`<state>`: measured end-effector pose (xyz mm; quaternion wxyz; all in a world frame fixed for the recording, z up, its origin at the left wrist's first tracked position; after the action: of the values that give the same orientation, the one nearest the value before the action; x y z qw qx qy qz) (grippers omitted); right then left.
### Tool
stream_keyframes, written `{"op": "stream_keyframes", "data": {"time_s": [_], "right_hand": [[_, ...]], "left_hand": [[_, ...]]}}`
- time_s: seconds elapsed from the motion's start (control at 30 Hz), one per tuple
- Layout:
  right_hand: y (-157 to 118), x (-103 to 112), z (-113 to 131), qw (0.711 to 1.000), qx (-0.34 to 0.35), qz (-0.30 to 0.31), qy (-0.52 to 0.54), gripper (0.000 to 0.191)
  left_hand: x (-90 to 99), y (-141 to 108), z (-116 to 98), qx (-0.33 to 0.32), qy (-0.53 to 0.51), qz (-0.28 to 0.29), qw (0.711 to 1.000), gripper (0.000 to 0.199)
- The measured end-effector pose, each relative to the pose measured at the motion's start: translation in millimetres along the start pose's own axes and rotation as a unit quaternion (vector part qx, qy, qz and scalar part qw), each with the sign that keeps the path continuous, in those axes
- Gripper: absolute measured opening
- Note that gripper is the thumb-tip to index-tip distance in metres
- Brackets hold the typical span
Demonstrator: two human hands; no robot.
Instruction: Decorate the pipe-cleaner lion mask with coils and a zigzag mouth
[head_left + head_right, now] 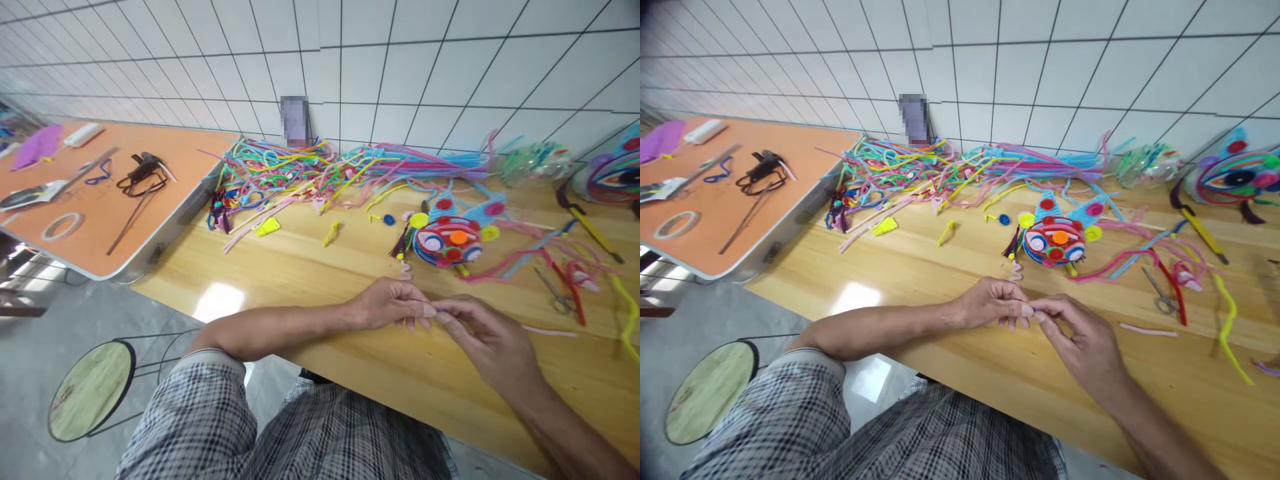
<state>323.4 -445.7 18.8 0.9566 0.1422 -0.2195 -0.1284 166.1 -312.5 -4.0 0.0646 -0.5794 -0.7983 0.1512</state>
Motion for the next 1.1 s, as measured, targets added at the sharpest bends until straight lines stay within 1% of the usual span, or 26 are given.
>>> {"op": "stream_keyframes", "data": {"time_s": [0.07,0.13,0.23,0.3,0.47,0.63,0.7,0.8,0.87,0.9,0.97,1.03,1.1], "right_hand": [[-1.8,-3.6,-4.8,0.997,-0.051,-0.024,0.052,0.008],[-2.5,-7.9,-6.4,0.991,-0.087,-0.054,0.088,0.007],[-1.7,-14.5,-3.5,0.983,-0.112,-0.093,0.112,0.008],[-0.7,-18.0,-1.2,0.979,-0.11,-0.113,0.128,0.009],[-0.8,-24.0,-0.8,0.974,-0.096,-0.13,0.157,0.007],[-0.8,-29.4,-1.9,0.977,-0.083,-0.134,0.144,0.006],[-0.8,-30.6,-1.0,0.981,-0.06,-0.137,0.121,0.006],[-1.9,-30.4,2.5,0.988,0.004,-0.14,0.069,0.007],[-3.0,-30.5,4.2,0.989,0.036,-0.138,0.044,0.008],[-3.5,-31.2,4.5,0.989,0.042,-0.134,0.039,0.009],[-4.2,-33.4,4.9,0.991,0.034,-0.124,0.037,0.01],[-5.1,-33.6,5.4,0.994,0.014,-0.099,0.042,0.011],[-8.0,-23.3,5.0,0.997,-0.005,-0.068,0.037,0.01]], "left_hand": [[-3.1,0.3,4.1,-0.016,-0.009,-0.031,0.999,0.058],[-5.7,-0.6,5.9,-0.054,-0.019,-0.07,0.996,0.061],[-7.7,-3.2,6.3,-0.113,-0.028,-0.127,0.985,0.061],[-8.0,-3.9,7.1,-0.126,-0.027,-0.146,0.981,0.056],[-8.4,-2.8,9.4,-0.123,-0.045,-0.165,0.977,0.044],[-9.5,-3.6,8.6,-0.107,-0.07,-0.174,0.976,0.04],[-10.0,-4.7,8.9,-0.088,-0.081,-0.174,0.977,0.04],[-10.2,-7.4,10.3,-0.062,-0.105,-0.175,0.977,0.038],[-9.0,-8.9,11.3,-0.056,-0.099,-0.174,0.978,0.038],[-8.0,-9.3,11.6,-0.057,-0.087,-0.176,0.979,0.037],[-5.9,-9.9,11.8,-0.063,-0.054,-0.182,0.98,0.037],[-4.4,-10.1,11.8,-0.065,-0.028,-0.188,0.98,0.039],[-3.7,-9.8,11.9,-0.06,-0.007,-0.192,0.979,0.039]]}}
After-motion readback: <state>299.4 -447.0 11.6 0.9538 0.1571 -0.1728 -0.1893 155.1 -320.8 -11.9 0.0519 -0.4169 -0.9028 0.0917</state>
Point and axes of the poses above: each hand's wrist, its own y-axis towards the middle knuckle, its own x-axis out of the back of the hand, z = x × y, the point moved 2 cm from there along y, towards the middle knuckle, and after that the axes turned 14 degrees about y, right-handed, at the moved point
